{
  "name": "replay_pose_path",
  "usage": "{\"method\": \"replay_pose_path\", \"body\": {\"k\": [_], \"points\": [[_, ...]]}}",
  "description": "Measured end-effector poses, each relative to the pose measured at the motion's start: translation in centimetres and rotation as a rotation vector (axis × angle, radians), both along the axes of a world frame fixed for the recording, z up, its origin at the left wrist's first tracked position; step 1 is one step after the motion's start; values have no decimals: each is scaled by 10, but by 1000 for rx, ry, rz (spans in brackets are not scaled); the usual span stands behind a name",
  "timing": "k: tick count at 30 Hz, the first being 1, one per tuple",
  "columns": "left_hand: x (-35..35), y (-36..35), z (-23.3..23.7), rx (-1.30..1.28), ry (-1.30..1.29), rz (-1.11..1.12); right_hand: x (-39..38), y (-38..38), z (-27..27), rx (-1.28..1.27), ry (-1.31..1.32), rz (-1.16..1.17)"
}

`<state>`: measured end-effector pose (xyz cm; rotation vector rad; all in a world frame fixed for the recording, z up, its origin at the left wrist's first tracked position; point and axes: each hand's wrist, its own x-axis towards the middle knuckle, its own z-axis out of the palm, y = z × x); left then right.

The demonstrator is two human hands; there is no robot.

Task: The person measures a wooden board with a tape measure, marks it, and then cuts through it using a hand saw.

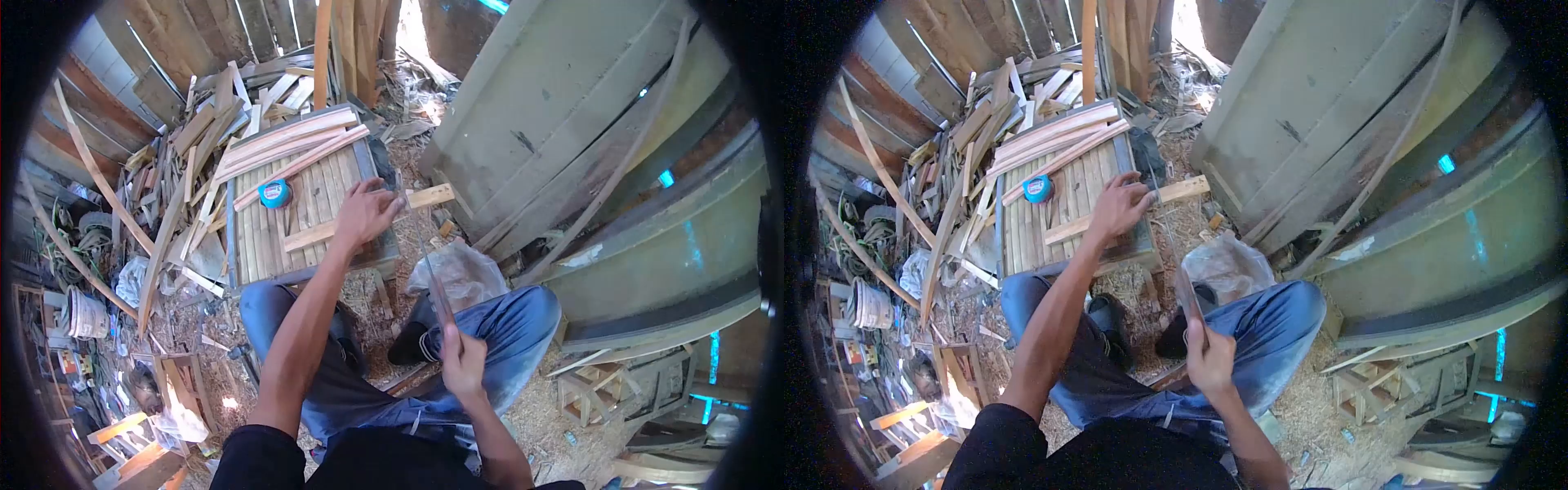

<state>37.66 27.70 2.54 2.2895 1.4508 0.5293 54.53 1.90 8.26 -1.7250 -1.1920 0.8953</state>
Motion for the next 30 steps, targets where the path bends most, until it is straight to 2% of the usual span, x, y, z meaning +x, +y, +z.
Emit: {"method": "replay_pose_path", "body": {"k": [2,4,7,8,10,13,19,22,24,27,30], "points": [[-1,2,-10,27,-14,-2,-8,46,-7,152,-136,-14],[-2,3,-10,63,-20,7,-13,85,-10,98,-183,14],[-2,-1,2,37,-23,11,-8,67,-1,65,-127,18],[-1,-2,7,21,4,2,-5,52,1,189,-173,2],[1,-3,9,3,17,18,12,9,-4,2,-89,43],[-3,-4,4,23,12,-8,20,-18,-24,-2,11,36],[-2,-1,0,29,-3,-3,-14,75,-14,114,-87,-12],[0,-1,1,4,7,24,-1,26,-15,38,-102,44],[1,0,0,3,9,18,3,-10,-7,93,-36,14],[-1,-4,-3,9,7,-5,4,-1,-10,40,-124,56],[1,-2,0,22,15,-8,-5,66,-18,46,-120,19]]}}
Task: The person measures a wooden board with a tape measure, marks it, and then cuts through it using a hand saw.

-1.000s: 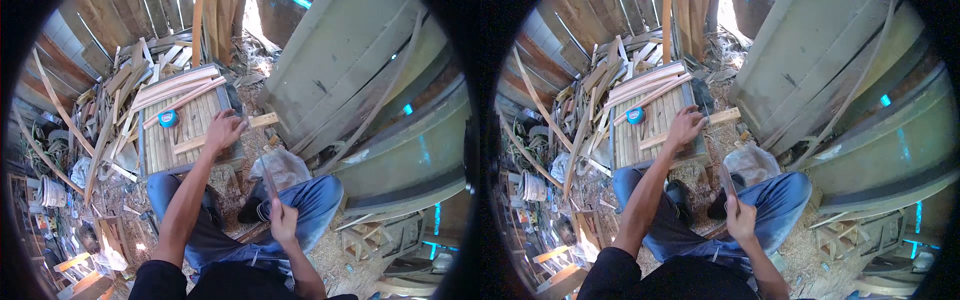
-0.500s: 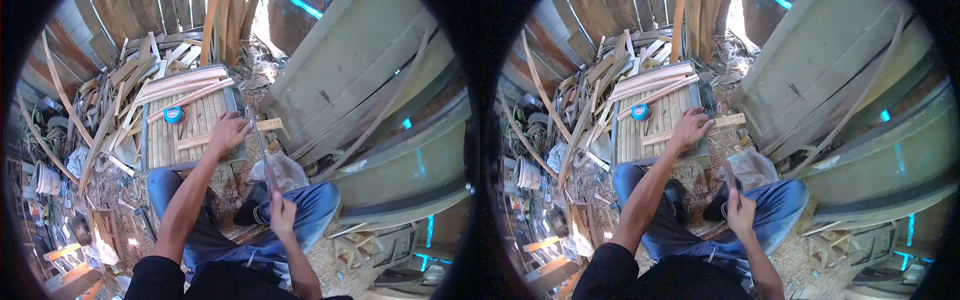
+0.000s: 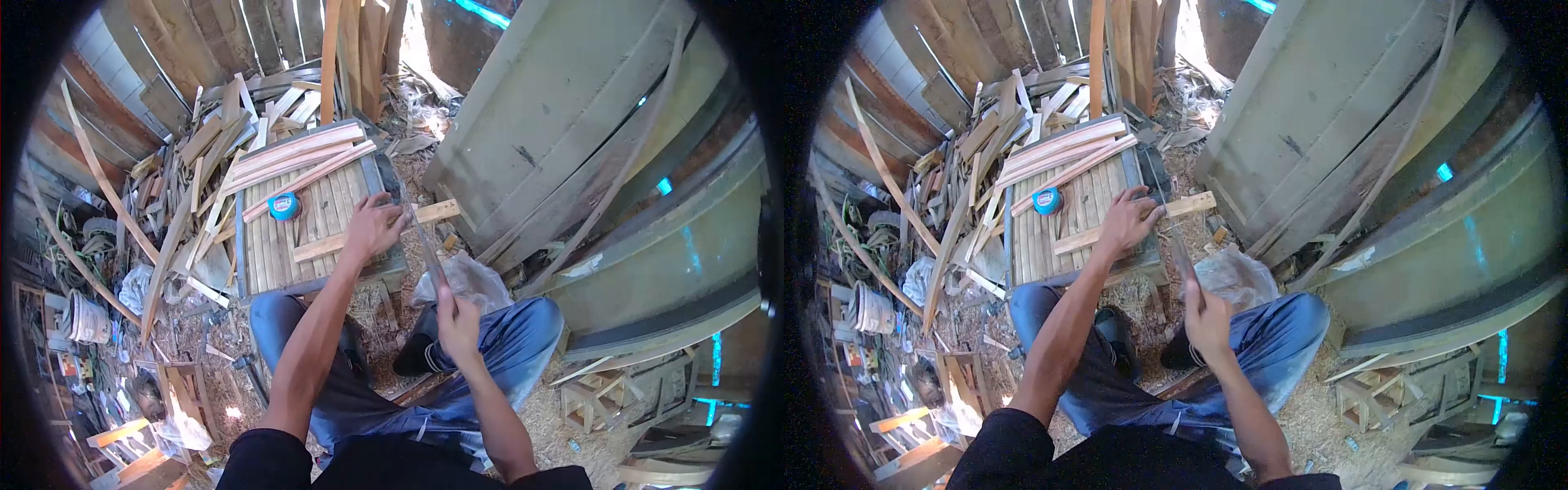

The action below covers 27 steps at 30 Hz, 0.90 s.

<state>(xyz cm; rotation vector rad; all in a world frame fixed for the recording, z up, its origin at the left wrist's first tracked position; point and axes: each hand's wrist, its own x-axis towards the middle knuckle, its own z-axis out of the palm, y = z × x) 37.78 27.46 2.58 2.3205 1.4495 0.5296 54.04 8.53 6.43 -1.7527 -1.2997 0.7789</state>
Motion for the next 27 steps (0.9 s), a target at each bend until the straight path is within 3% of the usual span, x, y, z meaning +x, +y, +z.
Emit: {"method": "replay_pose_path", "body": {"k": [4,9,12,14,19,25,27], "points": [[-2,-1,4,-9,-19,18,-2,-18,19,41,5,8],[-2,-2,1,-59,-7,8,19,-92,-5,-28,119,12],[-1,1,-3,5,-19,-23,-1,-25,11,71,-54,5],[-1,1,-2,-1,-58,12,-3,-10,10,63,-21,9],[4,-12,7,-66,16,-71,0,-37,6,-80,170,-43],[6,-17,9,-59,9,-32,-8,-10,-5,42,34,-35],[3,-20,6,25,-56,-56,-3,-6,-5,-69,316,-97]]}}
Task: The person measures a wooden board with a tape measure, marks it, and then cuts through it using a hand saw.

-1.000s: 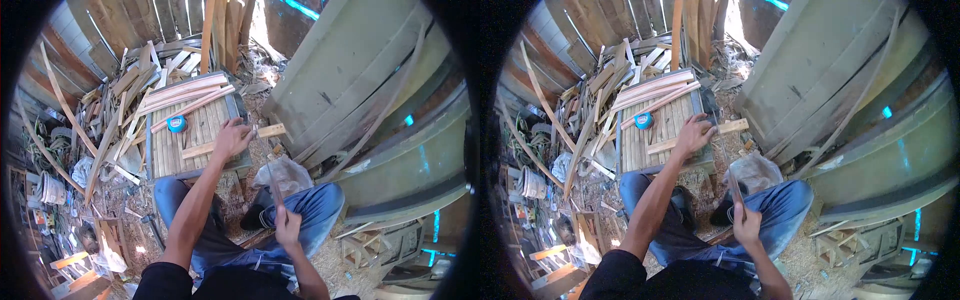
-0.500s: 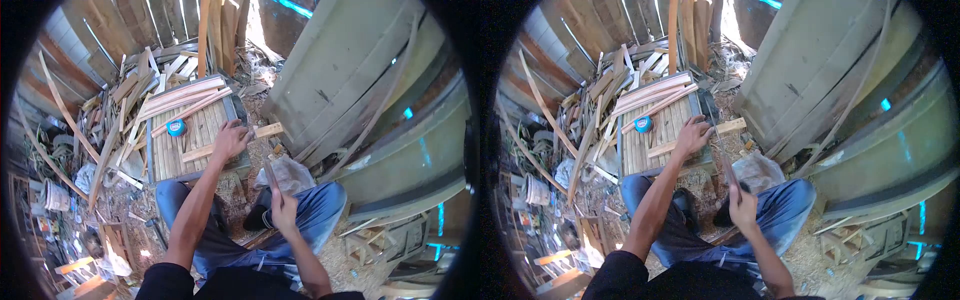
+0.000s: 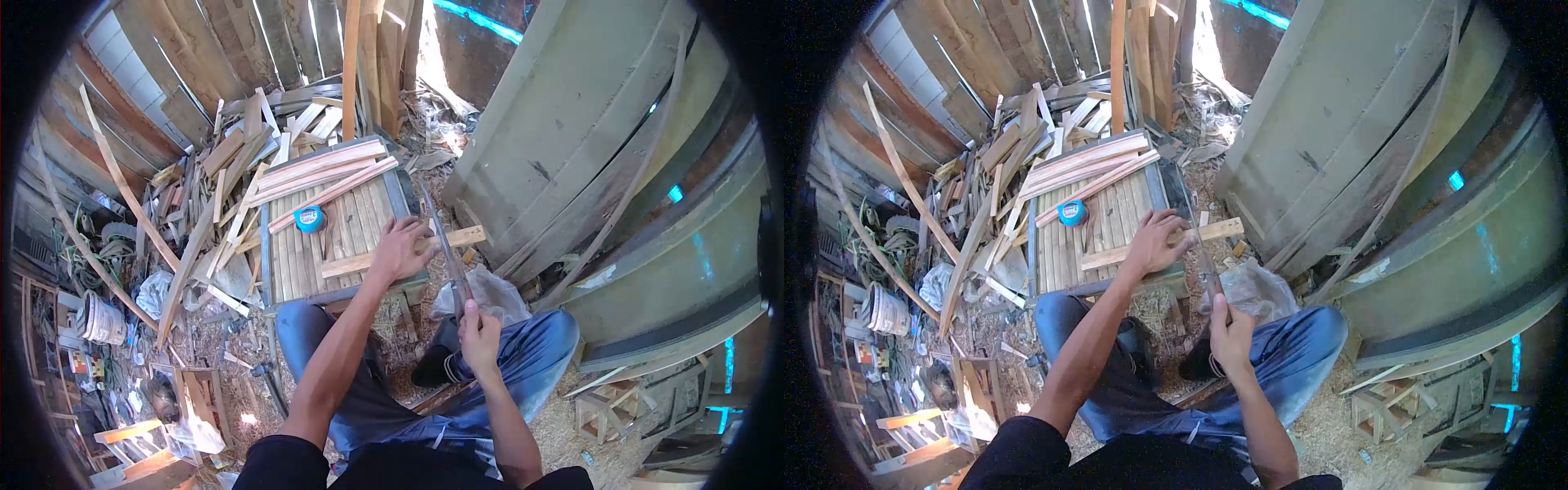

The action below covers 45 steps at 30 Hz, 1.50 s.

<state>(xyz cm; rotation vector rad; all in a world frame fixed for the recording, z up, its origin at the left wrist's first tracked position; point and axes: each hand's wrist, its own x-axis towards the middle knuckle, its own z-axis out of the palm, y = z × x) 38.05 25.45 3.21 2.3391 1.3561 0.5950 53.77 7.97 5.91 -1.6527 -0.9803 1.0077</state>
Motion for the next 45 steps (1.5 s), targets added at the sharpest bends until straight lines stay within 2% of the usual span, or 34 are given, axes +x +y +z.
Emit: {"method": "replay_pose_path", "body": {"k": [1,4,8,10,11,14,16,18,21,26,28,30,34,42,45], "points": [[-2,-1,0,77,-68,-16,2,0,0,12,-22,11],[-6,-3,4,88,-108,-38,4,0,-11,44,-108,26],[-8,-5,6,120,-118,-71,2,-7,-7,7,-58,11],[-6,-5,5,151,-130,-38,3,-23,6,72,-260,74],[-6,-5,6,94,-153,-39,1,-35,24,11,-236,62],[-5,-5,7,6,-183,-18,14,-66,13,-27,-181,52],[-5,-8,2,46,-203,-20,7,-50,19,-39,-130,30],[-4,-3,4,99,-220,-38,-3,-16,28,178,-367,34],[-6,-6,4,28,-192,15,-7,6,28,111,-366,67],[-8,-3,4,32,-244,-21,15,-67,20,33,-220,82],[-7,-5,4,42,-259,3,16,-72,15,-9,-153,76],[-5,-6,3,57,-272,-9,13,-47,15,43,-247,102],[-10,-14,3,32,-260,11,-3,-1,20,97,-255,80],[-9,-20,4,47,-199,58,12,-76,22,44,-288,113],[-5,-22,6,23,-195,71,12,-40,14,29,-262,104]]}}
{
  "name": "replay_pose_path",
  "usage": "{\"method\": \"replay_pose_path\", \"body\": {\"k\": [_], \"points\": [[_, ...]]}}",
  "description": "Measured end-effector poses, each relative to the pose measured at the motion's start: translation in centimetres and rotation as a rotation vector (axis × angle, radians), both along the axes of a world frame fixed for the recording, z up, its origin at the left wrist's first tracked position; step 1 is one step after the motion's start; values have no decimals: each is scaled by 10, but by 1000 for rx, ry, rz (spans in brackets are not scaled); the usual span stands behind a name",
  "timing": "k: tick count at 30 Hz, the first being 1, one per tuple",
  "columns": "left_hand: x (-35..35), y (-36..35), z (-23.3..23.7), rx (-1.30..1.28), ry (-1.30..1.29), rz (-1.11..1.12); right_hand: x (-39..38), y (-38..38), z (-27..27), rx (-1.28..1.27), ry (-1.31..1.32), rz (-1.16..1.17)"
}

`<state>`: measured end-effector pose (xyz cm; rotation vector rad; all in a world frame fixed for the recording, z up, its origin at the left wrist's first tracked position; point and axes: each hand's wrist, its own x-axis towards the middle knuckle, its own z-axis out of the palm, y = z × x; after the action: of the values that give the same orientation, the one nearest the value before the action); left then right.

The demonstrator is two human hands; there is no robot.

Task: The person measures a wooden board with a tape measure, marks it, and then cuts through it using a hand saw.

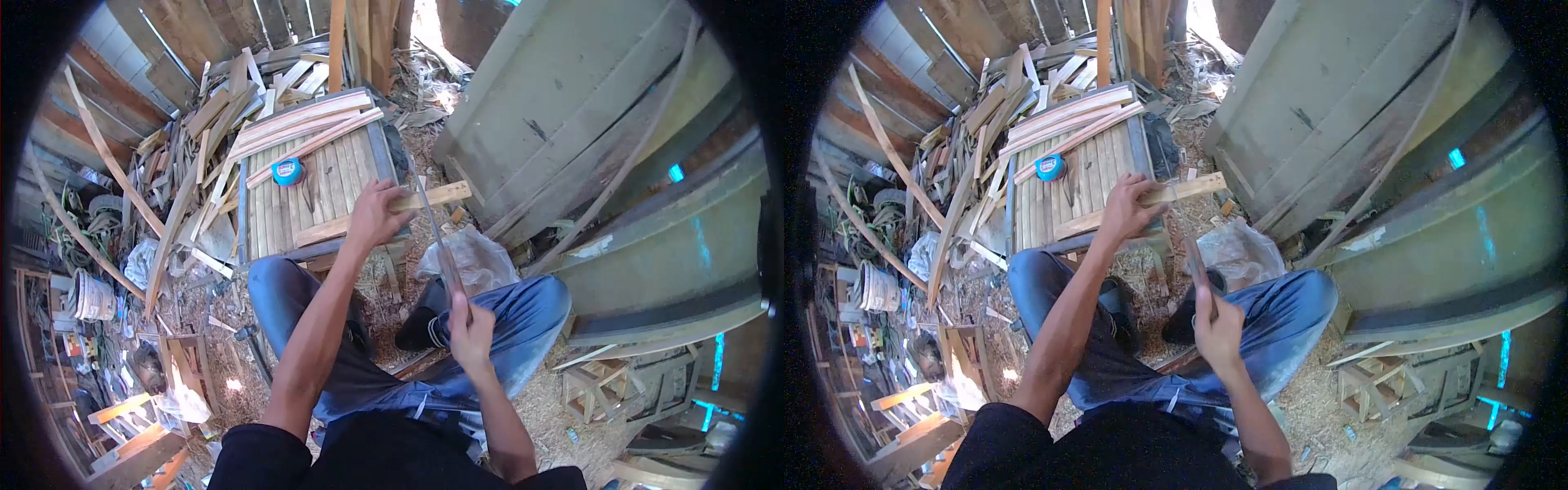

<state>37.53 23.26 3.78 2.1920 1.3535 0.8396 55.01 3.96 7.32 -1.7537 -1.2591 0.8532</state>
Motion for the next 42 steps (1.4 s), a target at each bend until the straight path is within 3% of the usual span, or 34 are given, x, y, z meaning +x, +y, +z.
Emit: {"method": "replay_pose_path", "body": {"k": [4,7,9,12,15,17,19,21,24,28,32,37,40,42], "points": [[-1,-1,0,8,18,5,-8,13,10,36,-57,9],[-4,1,-2,19,10,21,6,-32,8,72,-123,75],[-4,0,-5,17,-28,3,12,-55,13,-11,61,-20],[-2,2,1,-62,8,7,12,-16,15,-40,37,13],[-2,4,-3,-77,-45,-1,0,32,14,104,-94,2],[-4,4,-2,-91,-29,-8,-3,39,23,11,-69,60],[-2,6,1,-95,-42,1,4,10,19,157,-91,26],[-2,3,0,-49,-36,1,16,-33,30,18,-36,47],[-5,4,-6,-48,-40,3,15,-41,26,-64,-50,29],[-4,6,-2,-106,-59,-19,-14,42,16,106,-85,9],[-3,6,-5,-9,-56,-6,-8,17,28,158,-125,-5],[-3,4,1,-38,-16,-23,14,-51,33,-98,-18,2],[-1,3,4,-109,-45,-16,-7,15,16,75,-61,-35],[-1,7,1,-108,-71,-15,-16,53,20,25,-112,14]]}}
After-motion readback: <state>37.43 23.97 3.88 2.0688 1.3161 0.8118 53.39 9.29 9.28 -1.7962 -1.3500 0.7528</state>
